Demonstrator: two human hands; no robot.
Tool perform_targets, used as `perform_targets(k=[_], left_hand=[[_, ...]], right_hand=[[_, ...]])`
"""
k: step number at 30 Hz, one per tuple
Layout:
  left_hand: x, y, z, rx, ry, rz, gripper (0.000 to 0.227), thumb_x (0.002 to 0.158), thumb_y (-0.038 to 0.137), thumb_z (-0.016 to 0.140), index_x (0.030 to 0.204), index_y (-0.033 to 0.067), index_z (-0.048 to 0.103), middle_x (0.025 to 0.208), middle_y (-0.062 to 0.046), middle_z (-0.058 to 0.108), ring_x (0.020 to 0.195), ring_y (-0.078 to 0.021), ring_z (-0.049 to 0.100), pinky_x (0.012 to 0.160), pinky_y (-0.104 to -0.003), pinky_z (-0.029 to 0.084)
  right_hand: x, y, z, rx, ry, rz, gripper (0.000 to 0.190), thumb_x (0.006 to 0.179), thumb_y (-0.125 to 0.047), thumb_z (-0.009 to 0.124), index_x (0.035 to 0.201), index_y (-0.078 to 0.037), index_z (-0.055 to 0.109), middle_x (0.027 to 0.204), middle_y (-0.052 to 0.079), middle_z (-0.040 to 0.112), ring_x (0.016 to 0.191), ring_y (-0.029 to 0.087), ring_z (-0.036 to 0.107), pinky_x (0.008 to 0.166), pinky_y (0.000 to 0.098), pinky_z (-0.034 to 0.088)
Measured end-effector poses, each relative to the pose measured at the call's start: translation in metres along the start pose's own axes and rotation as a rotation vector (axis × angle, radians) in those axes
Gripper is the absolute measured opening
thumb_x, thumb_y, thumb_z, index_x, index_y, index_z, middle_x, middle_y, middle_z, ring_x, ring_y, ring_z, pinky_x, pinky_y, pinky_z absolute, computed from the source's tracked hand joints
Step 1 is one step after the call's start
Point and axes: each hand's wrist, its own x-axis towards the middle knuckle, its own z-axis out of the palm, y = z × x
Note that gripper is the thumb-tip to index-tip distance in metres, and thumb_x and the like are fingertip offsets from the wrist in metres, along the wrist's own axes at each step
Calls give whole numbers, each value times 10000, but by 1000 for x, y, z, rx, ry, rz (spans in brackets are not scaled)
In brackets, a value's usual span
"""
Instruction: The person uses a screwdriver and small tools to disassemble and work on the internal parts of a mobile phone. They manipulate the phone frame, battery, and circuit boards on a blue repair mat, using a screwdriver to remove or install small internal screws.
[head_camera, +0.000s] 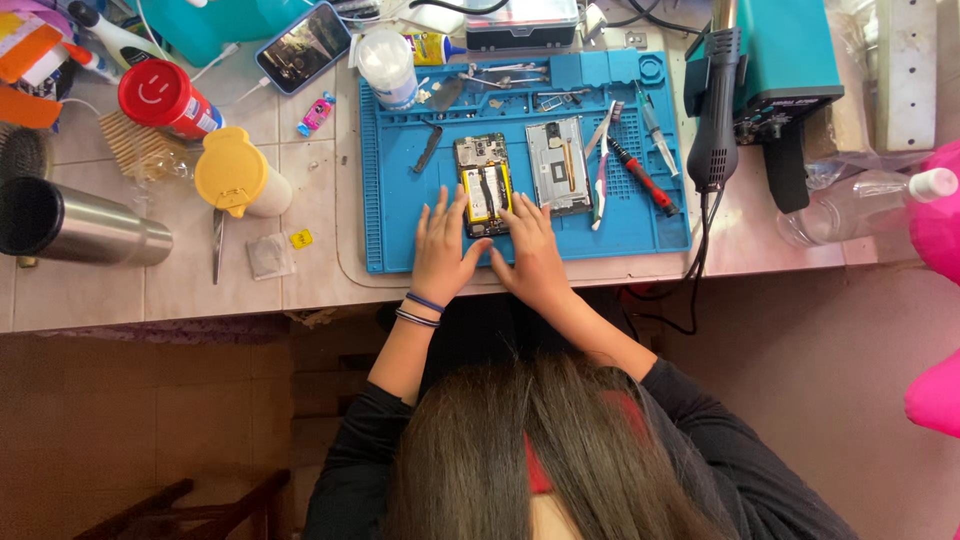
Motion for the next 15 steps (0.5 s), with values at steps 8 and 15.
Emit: perform_targets(k=[8, 15], left_hand=[[-2, 5, 8, 13, 37, 23, 575, 1032, 313, 654, 1518, 92, 439, 1626, -137, 420, 1525, -317, 336, 1237, -611, 199], [-3, 16, -4, -85, 170, -38, 764, 949, 291, 751, 1560, 57, 357, 1561, -187, 479, 1513, -402, 302, 1235, -605, 256]], right_hand=[[-7, -5, -4, -63, 16, -22, 532, 831, -139, 806, 1313, -20, 613, 1514, 303, 486, 1409, 475, 469, 1194, 628, 254], [1, -2, -34, 27, 44, -10, 460, 851, -49, 770, 1291, -31, 638, 1527, 281, 479, 1447, 439, 424, 1226, 576, 209]])
